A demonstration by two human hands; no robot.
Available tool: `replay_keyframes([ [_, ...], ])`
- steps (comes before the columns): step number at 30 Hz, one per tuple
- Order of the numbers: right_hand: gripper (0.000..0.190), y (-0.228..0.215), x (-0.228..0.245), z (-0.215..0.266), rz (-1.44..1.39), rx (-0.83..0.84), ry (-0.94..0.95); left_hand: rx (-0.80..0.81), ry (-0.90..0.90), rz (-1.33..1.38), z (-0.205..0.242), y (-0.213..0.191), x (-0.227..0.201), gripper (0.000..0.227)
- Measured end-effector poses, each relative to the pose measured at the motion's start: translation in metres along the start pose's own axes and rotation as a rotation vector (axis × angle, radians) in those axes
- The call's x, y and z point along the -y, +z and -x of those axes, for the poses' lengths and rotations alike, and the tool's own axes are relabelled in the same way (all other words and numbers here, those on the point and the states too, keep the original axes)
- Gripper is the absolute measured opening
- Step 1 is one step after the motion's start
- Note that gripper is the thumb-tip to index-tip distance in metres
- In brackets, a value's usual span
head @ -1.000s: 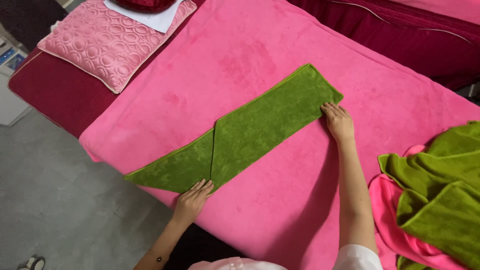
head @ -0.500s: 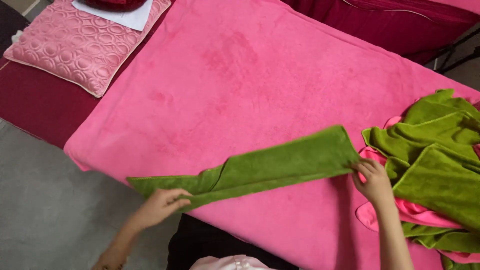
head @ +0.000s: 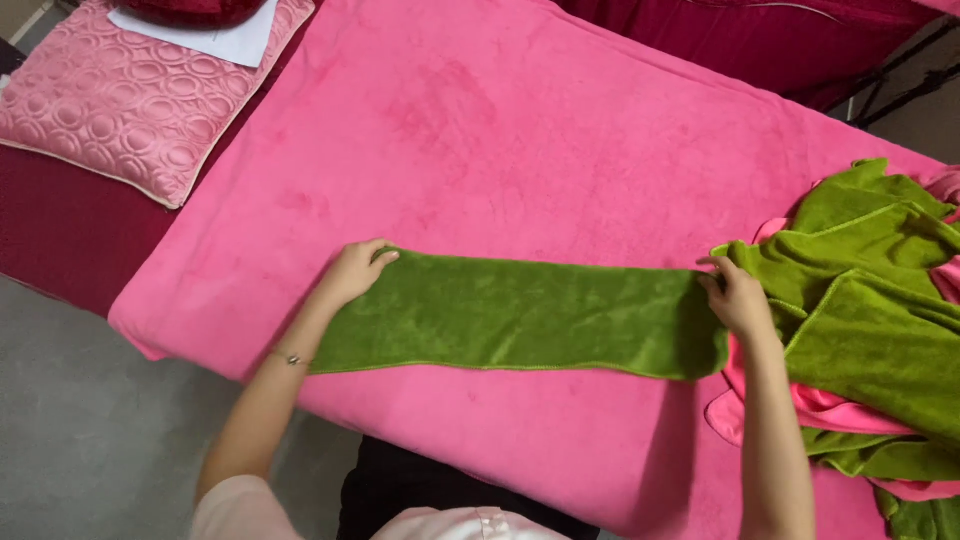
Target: Folding and rolling a green towel into a decorative shape on a massage table.
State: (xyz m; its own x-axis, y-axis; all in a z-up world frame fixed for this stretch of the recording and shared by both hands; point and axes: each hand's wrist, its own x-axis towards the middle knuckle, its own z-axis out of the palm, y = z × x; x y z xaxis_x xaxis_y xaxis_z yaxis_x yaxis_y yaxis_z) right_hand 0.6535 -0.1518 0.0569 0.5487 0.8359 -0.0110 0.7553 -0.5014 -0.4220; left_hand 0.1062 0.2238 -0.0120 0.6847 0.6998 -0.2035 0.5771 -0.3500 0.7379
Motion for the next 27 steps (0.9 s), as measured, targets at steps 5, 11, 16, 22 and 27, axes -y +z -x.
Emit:
replay_keyframes([
  [5, 0.039, 0.038, -0.025, -0.052, 0.22, -0.089, 0.047, -0.2, 0.036, -0.235, -0.025, 0.014, 0.013, 0.029],
  [11, 0.042, 0.072, -0.023, -0.065, 0.289, -0.271, 0.061, -0.439, -0.007, -0.264, 0.003, 0.017, -0.003, 0.036],
  [16, 0.071, 0.036, 0.002, -0.01, -0.087, -0.329, 0.325, -0.202, -0.348, -0.272, 0.103, -0.022, -0.009, 0.078],
  [22, 0.069, 0.053, -0.052, 0.031, -0.038, -0.336, 0.194, -0.284, -0.436, -0.316, 0.16, -0.018, 0.048, 0.066],
  [27, 0.061, 0.066, -0.052, 0.054, 0.084, -0.42, 0.065, -0.507, -0.307, -0.495, 0.155, 0.004, 0.071, 0.054],
])
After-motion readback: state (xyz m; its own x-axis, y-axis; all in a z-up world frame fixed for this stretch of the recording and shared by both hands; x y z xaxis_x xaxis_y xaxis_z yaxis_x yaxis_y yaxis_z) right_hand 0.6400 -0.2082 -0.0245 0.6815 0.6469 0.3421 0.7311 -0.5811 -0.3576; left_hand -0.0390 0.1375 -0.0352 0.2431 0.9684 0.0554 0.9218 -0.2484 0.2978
